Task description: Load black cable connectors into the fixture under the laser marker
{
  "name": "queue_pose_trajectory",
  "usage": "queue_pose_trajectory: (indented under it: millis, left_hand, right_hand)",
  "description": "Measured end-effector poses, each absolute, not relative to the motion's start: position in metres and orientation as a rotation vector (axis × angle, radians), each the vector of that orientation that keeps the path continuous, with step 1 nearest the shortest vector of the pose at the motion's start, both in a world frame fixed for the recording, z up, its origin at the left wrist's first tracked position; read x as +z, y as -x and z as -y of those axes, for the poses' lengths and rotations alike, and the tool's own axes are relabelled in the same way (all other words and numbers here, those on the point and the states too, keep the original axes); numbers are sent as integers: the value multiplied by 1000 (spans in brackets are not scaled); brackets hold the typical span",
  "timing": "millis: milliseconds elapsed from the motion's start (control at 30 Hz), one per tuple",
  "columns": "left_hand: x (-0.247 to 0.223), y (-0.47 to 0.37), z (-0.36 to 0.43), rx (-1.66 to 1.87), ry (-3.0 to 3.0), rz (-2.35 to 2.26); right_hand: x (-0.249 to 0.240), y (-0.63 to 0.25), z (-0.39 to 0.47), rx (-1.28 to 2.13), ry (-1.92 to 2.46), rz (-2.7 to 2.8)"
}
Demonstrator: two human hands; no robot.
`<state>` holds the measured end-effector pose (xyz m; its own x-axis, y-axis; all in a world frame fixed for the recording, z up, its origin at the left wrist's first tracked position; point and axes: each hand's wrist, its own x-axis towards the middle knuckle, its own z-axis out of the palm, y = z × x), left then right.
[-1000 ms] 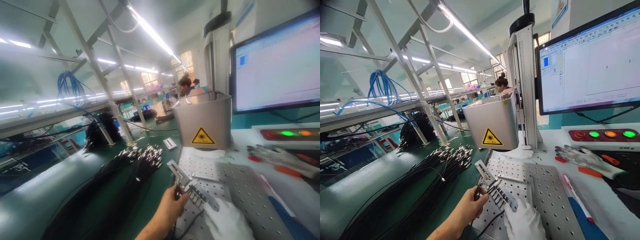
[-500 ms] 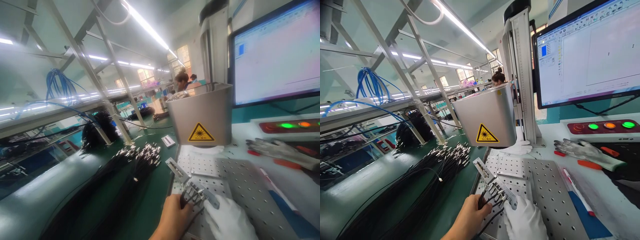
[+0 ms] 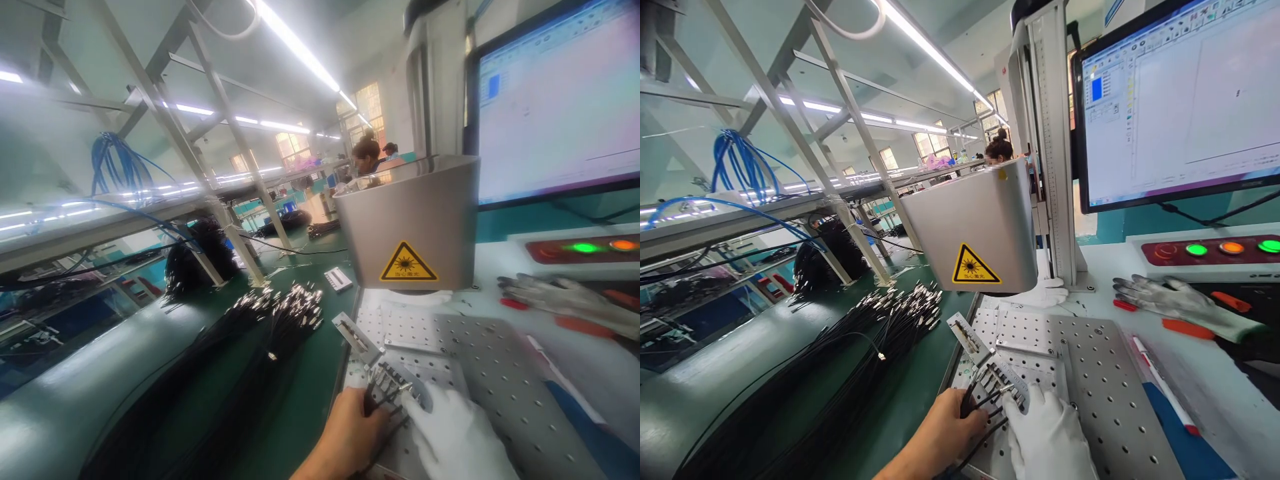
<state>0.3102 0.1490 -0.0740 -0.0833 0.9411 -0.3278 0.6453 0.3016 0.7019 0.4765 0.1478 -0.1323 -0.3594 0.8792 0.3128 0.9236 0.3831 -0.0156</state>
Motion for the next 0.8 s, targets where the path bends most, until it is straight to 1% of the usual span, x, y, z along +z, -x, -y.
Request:
queue_pose_trajectory:
  millis: [133,300,400,533,633,700,800]
  left_hand:
    - [-73,-317,-153,423,-1403,-1746]
    - [-71,-327,-156,407,-1451,-1824]
    - [-72,-322,-155,462,-1428,-1762]
    - [-75,-305,-157,633,-1402,-1738]
    - [-76,-295,-160,736,-1375,-1702]
    - [-75,-295,-161,726,-1379,-1695]
    - [-72,-302,-159,654,-1490,-1802]
  right_hand:
    - [-121,-475,-144,-191,1615,2329]
    - [-124,-475,-148,-120,1626,2435]
    - [-126,-473,-149,-139,1659,2472]
    - [-124,-471,-146,-224,1647,2426]
    - [-126,-468,-146,-221,1654,2362]
    - [-130,-467,-148,-208,1664,2346]
    - [-138,-466,-152,-227,1683,2348]
